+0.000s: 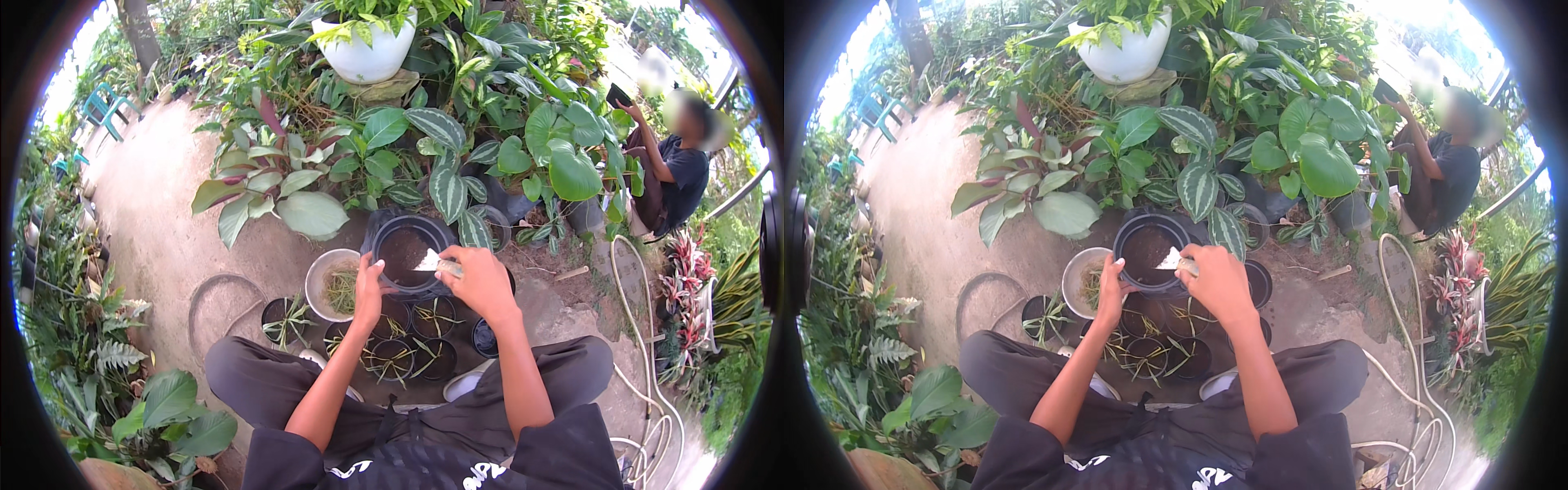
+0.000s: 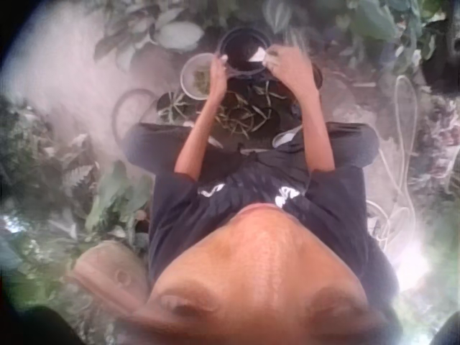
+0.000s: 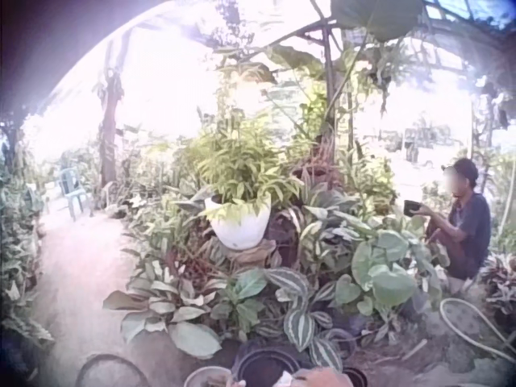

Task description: The person puts soil into plant pots using a trowel and places small plant cuttings into the soil.

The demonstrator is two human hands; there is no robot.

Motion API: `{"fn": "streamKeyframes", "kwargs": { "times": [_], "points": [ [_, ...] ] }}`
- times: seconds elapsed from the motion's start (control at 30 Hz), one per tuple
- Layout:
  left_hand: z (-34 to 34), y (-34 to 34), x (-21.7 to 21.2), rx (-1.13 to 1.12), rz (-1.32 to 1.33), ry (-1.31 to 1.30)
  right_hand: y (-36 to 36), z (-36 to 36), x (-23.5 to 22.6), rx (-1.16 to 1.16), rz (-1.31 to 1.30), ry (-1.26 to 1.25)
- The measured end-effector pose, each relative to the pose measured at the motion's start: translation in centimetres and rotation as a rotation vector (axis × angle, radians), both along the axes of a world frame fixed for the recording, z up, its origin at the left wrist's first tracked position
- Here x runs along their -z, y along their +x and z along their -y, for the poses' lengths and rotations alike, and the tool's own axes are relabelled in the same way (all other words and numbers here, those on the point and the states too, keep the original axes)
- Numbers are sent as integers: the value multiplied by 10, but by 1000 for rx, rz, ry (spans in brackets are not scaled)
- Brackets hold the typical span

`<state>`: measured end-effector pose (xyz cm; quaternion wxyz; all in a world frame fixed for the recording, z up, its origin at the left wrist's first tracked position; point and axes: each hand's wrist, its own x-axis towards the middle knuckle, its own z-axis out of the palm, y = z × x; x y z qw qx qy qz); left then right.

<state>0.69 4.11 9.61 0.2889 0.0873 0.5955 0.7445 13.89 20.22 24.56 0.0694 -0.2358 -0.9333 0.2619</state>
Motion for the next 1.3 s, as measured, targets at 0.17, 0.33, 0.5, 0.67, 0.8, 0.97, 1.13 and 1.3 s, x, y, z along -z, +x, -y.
{"fn": "streamKeyframes", "kwargs": {
  "times": [0.17,0.33,0.5,0.67,0.8,0.97,1.13,1.3],
  "points": [
    [-1,-1,12,2,70,9,4,9,-1,-6,-20,19],
    [-14,1,-7,60,133,33,-1,11,-9,34,-17,50],
    [-16,-13,-23,95,103,-16,-4,3,-9,10,-40,37],
    [-12,-21,-17,103,83,41,-7,1,-5,-30,-36,15],
    [-11,-24,-11,126,83,67,-9,1,1,-55,-6,43],
    [-11,-32,16,75,84,75,-15,2,5,-57,27,40],
    [-14,-31,26,113,135,117,-19,3,11,-68,43,55],
    [-19,-19,21,93,182,60,-19,3,6,-46,94,50]
  ]
}}
